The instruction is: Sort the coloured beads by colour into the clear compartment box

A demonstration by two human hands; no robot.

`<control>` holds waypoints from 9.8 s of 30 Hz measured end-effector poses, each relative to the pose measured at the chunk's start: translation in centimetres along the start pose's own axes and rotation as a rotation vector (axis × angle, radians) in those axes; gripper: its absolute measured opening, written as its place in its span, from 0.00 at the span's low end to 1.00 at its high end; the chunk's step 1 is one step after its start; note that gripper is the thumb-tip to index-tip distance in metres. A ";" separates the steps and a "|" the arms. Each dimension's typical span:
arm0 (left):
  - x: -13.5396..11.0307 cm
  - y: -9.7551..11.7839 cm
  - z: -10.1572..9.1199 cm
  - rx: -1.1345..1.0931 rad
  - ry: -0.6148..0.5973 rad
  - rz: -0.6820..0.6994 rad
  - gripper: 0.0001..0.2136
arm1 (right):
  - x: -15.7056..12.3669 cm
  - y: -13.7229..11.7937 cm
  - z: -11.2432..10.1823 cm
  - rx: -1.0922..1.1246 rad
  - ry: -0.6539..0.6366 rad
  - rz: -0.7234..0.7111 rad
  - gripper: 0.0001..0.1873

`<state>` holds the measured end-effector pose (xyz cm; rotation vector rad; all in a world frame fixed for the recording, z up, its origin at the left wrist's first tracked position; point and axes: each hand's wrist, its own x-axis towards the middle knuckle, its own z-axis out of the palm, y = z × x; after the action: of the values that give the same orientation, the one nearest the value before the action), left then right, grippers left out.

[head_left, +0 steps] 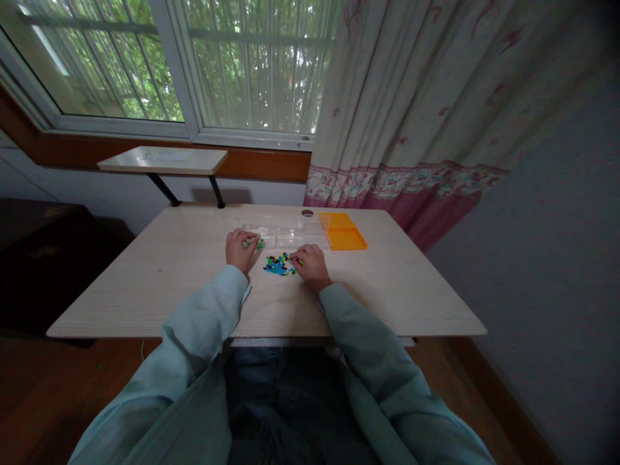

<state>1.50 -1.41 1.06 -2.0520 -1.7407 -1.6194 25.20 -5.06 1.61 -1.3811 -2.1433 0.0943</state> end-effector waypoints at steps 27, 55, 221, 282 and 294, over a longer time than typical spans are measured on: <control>0.0 -0.3 0.2 -0.069 0.000 -0.035 0.08 | -0.5 -0.2 -0.2 -0.033 -0.027 -0.021 0.11; -0.1 -0.4 0.4 -0.091 -0.009 -0.065 0.09 | -0.6 -0.1 -0.1 -0.061 -0.026 -0.015 0.11; -0.2 0.4 0.4 0.014 -0.129 0.031 0.10 | 0.4 1.2 1.0 0.135 0.066 -0.011 0.09; -1.8 4.2 0.8 -0.004 -0.372 0.364 0.11 | 0.6 0.5 1.1 0.574 0.142 0.082 0.14; 0.0 0.0 -0.1 0.005 -0.065 -0.020 0.12 | 0.5 1.6 0.2 0.216 0.233 0.115 0.10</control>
<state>1.43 -1.41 1.08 -2.1154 -1.7888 -1.5691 26.30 -3.86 1.09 -1.3186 -1.8068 0.1939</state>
